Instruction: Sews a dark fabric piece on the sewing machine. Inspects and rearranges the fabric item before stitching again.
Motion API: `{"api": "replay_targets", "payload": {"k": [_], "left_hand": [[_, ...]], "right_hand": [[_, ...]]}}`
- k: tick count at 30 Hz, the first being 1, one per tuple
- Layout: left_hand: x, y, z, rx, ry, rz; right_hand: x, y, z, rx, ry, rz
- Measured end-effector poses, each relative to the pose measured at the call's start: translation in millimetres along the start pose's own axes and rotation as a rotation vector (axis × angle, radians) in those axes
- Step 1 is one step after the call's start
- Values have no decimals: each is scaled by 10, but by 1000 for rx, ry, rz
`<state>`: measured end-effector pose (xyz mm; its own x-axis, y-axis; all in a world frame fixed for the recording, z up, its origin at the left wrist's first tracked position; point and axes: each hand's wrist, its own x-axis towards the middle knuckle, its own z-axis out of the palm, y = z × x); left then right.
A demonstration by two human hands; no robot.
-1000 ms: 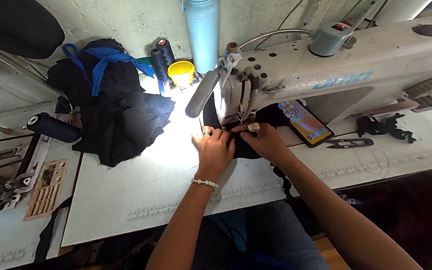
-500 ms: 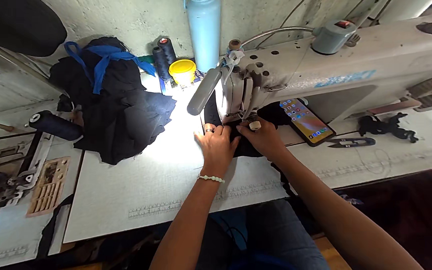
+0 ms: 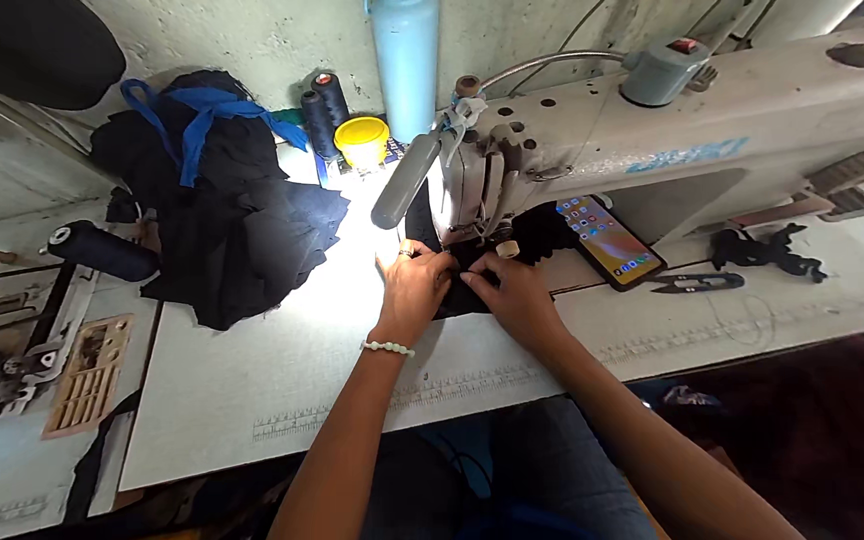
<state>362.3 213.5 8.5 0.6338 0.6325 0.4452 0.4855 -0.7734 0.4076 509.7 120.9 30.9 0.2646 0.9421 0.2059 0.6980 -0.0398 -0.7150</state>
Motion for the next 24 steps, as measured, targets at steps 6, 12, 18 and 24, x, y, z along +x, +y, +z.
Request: {"api": "replay_targets", "payload": {"k": [6, 12, 18, 24], "left_hand": [[17, -121, -66, -62, -39, 44], [-190, -90, 14, -47, 3, -81], [-185, -92, 12, -18, 12, -19], [-207, -144, 8, 48, 21, 118]], "right_hand": [[-337, 31, 361, -233, 145, -210], [-418, 138, 433, -377, 207, -349], [-424, 189, 428, -349, 229, -388], [-438, 173, 437, -391, 217, -475]]}}
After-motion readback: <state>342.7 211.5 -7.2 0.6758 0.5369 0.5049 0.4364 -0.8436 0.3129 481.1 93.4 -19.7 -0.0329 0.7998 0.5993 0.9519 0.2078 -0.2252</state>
